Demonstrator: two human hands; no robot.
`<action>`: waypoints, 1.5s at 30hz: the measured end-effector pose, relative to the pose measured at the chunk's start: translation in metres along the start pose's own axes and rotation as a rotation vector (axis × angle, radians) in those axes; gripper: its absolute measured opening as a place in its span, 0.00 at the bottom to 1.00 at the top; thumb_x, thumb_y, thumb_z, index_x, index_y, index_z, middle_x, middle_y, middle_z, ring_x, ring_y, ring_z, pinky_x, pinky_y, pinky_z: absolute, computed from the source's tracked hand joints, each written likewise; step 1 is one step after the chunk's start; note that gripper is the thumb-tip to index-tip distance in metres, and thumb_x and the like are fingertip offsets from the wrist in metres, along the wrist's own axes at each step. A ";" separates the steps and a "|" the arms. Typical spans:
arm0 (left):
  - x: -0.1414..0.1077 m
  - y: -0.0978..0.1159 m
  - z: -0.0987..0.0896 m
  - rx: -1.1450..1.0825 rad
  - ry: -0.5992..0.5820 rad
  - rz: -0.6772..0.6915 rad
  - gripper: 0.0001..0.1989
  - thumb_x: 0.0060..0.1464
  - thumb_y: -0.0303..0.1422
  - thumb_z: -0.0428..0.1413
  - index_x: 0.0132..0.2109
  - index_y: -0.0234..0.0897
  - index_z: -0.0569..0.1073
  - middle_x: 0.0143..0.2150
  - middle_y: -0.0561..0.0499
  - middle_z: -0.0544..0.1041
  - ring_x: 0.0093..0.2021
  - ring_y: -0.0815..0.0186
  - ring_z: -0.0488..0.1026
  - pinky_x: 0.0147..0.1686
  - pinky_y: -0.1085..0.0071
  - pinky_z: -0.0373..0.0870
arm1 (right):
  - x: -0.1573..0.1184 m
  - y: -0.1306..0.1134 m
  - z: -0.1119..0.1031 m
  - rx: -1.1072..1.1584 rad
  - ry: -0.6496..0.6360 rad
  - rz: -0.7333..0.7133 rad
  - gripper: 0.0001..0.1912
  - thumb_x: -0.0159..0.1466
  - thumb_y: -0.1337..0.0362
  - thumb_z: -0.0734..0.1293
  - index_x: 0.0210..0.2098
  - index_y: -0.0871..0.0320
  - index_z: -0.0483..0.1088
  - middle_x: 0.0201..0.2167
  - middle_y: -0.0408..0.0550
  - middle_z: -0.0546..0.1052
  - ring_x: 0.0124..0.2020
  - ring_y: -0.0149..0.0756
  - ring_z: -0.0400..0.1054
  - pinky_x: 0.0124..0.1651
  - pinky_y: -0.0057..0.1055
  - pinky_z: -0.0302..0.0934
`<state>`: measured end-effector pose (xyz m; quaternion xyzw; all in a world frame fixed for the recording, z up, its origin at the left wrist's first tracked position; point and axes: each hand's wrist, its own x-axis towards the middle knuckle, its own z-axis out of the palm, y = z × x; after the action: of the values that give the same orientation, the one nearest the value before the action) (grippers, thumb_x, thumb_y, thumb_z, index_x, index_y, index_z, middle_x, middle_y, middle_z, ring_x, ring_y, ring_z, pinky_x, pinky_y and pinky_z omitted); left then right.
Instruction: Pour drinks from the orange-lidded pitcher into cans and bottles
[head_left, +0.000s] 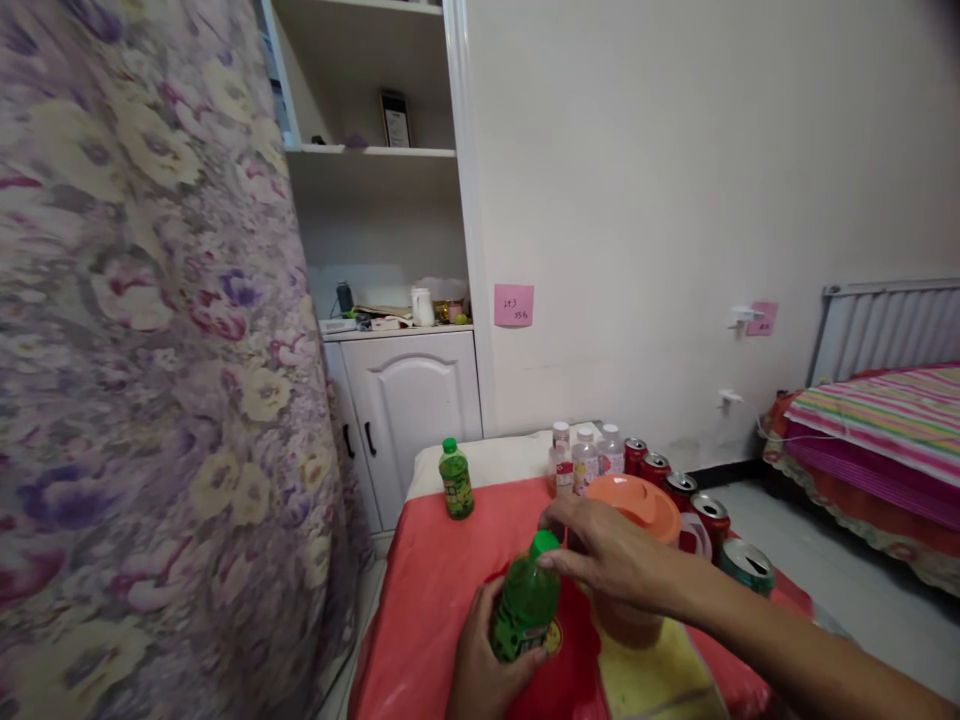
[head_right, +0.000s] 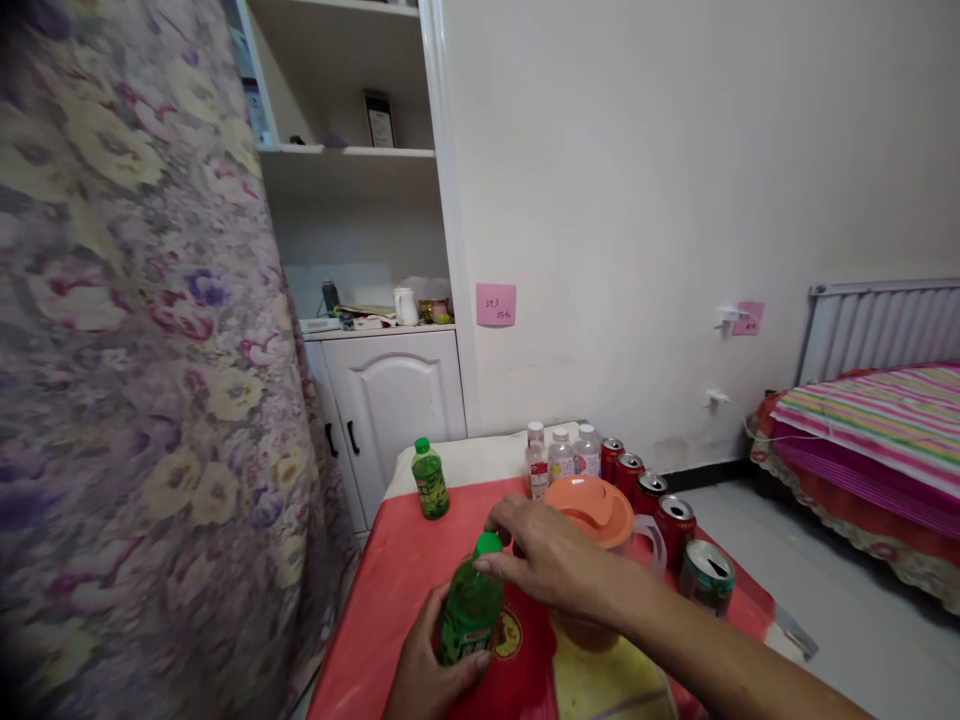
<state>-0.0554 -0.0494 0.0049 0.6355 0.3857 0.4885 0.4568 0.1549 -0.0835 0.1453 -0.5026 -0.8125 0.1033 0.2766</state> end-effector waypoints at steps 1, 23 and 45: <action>0.000 -0.002 0.000 0.050 0.020 0.015 0.33 0.35 0.33 0.69 0.52 0.35 0.74 0.52 0.38 0.81 0.54 0.42 0.76 0.56 0.52 0.71 | -0.001 -0.003 0.002 -0.020 0.021 0.016 0.12 0.67 0.56 0.68 0.43 0.58 0.72 0.39 0.51 0.77 0.36 0.40 0.70 0.38 0.34 0.60; -0.005 0.003 0.000 -0.125 -0.193 -0.040 0.39 0.35 0.37 0.70 0.58 0.37 0.74 0.55 0.44 0.81 0.58 0.44 0.73 0.55 0.60 0.70 | -0.009 -0.015 -0.010 0.037 -0.029 -0.008 0.12 0.65 0.64 0.70 0.48 0.56 0.72 0.44 0.50 0.77 0.39 0.40 0.72 0.44 0.37 0.66; -0.001 -0.009 0.000 -0.114 -0.217 -0.037 0.48 0.33 0.54 0.72 0.60 0.36 0.72 0.59 0.39 0.79 0.61 0.40 0.72 0.59 0.54 0.69 | -0.003 -0.010 -0.010 0.108 -0.064 -0.127 0.19 0.64 0.64 0.70 0.54 0.53 0.70 0.50 0.51 0.75 0.49 0.43 0.70 0.53 0.39 0.64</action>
<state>-0.0556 -0.0479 -0.0037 0.6503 0.3174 0.4296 0.5402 0.1540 -0.0919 0.1563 -0.4308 -0.8445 0.1450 0.2832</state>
